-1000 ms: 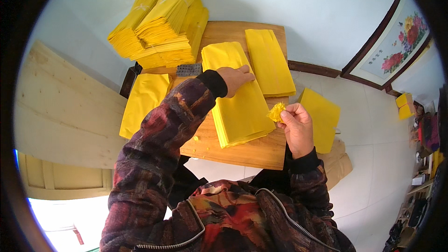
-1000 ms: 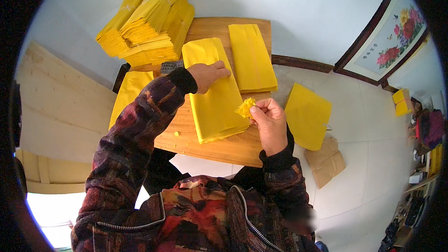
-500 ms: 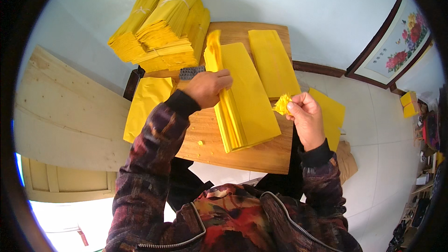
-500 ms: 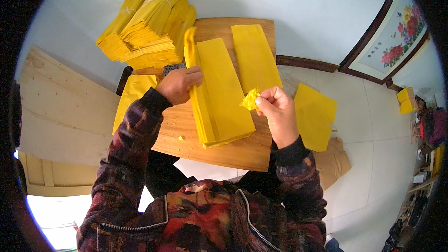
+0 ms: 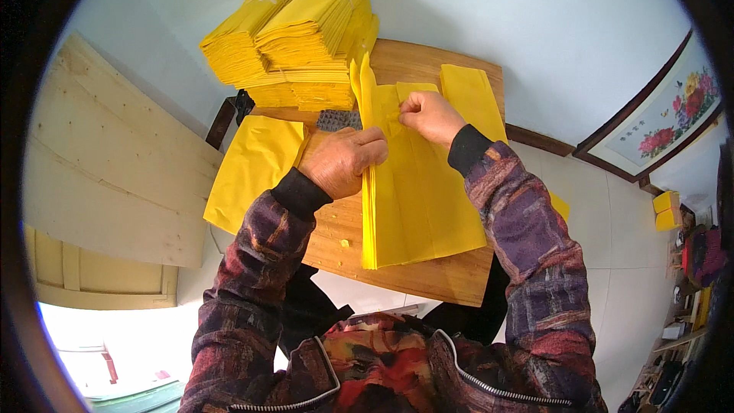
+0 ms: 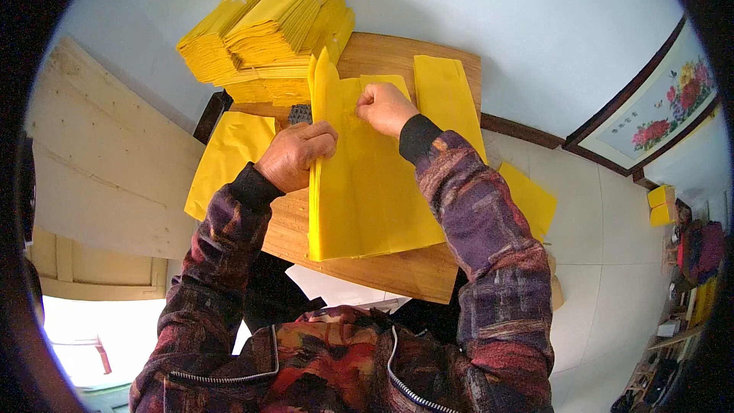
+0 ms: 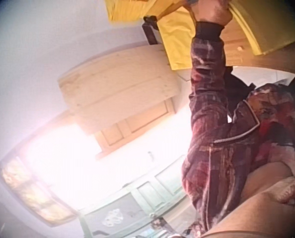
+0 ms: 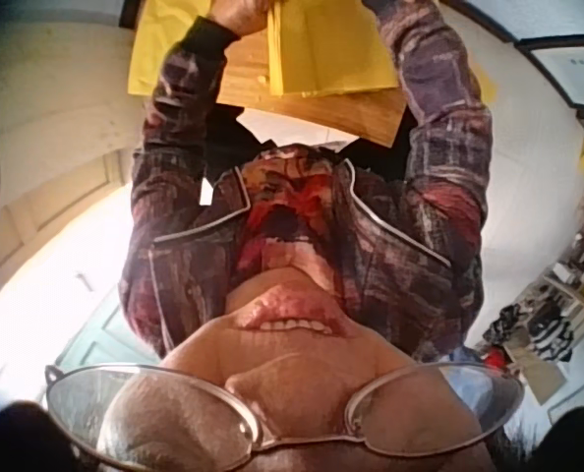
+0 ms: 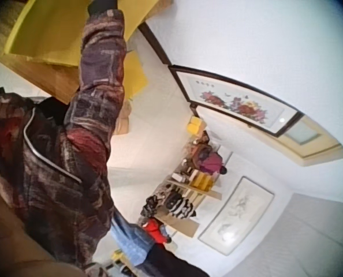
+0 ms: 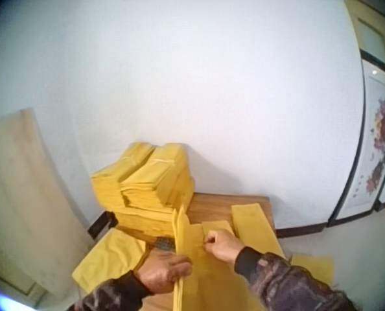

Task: The person folds yellow padded envelopes on a wooden table, aligning edges and smoothing creases. They then remove a plastic tie from a stack, separate the envelopes, and restack them neatly.

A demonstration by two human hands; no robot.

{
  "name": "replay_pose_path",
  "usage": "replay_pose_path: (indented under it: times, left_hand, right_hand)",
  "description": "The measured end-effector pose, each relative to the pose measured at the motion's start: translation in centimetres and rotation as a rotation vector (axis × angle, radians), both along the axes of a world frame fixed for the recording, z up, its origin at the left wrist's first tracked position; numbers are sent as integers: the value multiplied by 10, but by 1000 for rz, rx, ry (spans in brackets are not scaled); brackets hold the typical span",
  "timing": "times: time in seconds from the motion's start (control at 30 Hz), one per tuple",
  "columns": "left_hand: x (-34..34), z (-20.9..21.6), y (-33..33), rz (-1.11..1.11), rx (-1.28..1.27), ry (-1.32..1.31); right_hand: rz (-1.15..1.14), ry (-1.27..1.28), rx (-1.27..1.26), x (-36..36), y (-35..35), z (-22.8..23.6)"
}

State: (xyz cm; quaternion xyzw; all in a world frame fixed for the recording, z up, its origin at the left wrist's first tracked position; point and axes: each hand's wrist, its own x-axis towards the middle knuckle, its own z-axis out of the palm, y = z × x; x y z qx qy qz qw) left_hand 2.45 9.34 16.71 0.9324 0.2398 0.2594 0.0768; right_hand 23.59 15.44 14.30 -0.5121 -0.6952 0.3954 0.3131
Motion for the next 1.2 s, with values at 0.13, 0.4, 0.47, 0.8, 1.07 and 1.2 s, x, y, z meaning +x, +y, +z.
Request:
replay_pose_path:
  times: [0.13,0.4,0.47,0.8,1.07,1.2]
  left_hand:
    - [-1,0,1,0,3,11]
    - [2,1,0,-14,10,-33]
    - [2,2,-1,-18,-5,-32]
    - [1,2,-1,6,-26,-9]
    - [1,4,1,6,1,4]
    - [2,4,0,1,-3,-4]
  right_hand:
    - [-51,-51,49,7,5,7]
    - [219,-202,-64,19,-64,11]
    - [317,-250,-60,21,-77,9]
    - [-65,-373,265,-1,-19,1]
    - [-108,-369,225,-10,-6,-7]
    - [-130,-285,254,3,-4,1]
